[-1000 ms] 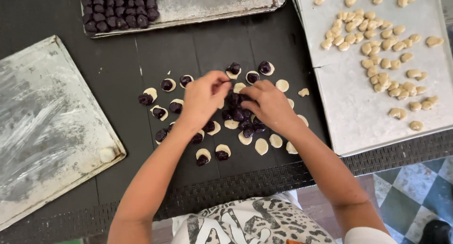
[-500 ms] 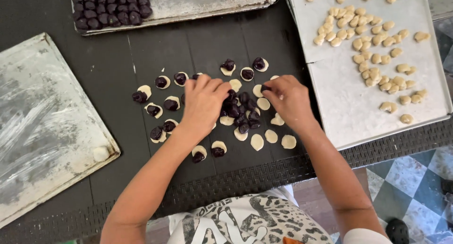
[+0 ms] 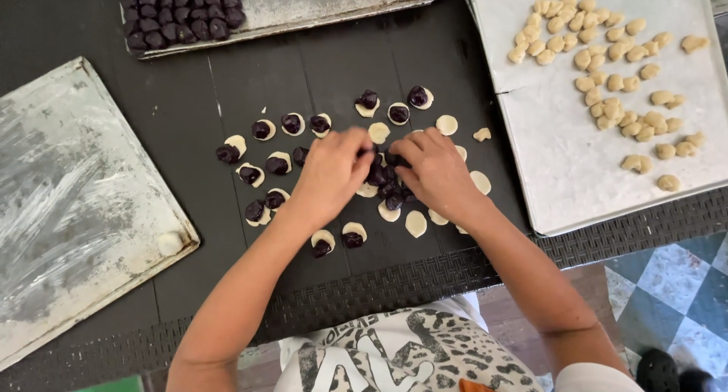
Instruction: The person flattens small white dough pieces on a black mat and arranges them in rows. They then lift a tray of dark round balls and pour them onto the flattened dough pieces, placing one dark ball on top of each white piece.
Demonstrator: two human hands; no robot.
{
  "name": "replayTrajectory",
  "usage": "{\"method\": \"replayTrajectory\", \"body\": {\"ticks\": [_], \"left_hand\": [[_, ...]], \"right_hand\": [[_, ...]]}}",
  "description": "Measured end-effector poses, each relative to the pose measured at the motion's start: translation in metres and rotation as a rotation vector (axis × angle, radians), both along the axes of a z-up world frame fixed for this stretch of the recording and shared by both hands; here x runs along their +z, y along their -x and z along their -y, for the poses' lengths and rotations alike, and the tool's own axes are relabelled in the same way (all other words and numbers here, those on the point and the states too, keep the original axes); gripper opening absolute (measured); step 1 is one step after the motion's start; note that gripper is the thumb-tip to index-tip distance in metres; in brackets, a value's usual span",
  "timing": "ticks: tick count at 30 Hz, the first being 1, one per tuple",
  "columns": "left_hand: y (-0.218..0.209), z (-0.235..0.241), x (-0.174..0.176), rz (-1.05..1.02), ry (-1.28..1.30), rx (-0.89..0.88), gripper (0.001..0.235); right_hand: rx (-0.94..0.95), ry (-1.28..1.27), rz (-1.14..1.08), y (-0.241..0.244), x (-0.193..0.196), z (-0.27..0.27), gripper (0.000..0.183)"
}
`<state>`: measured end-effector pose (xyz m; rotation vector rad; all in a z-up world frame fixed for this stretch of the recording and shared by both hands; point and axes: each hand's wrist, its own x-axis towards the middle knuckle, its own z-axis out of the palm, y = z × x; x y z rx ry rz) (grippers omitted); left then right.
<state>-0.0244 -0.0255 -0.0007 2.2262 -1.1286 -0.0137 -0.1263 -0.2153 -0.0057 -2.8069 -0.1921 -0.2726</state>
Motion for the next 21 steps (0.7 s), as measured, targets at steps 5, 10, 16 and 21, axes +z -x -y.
{"method": "replayTrajectory", "body": {"ticks": [5,10,16,21], "left_hand": [[-0.024,0.031,-0.008,-0.063,-0.024,0.026,0.02],[-0.026,0.037,-0.005,0.138,-0.085,0.001,0.005],[-0.007,0.014,0.007,0.266,-0.114,-0.035,0.015],[0.0,-0.001,0.002,0.391,-0.076,-0.077,0.012]], "right_hand": [[-0.053,-0.12,-0.067,-0.005,0.001,-0.006,0.022],[-0.146,-0.157,-0.201,-0.008,0.017,-0.009,0.039],[-0.142,-0.525,-0.071,-0.002,0.039,0.028,0.018],[-0.431,-0.301,0.12,-0.005,0.005,0.069,0.019]]}}
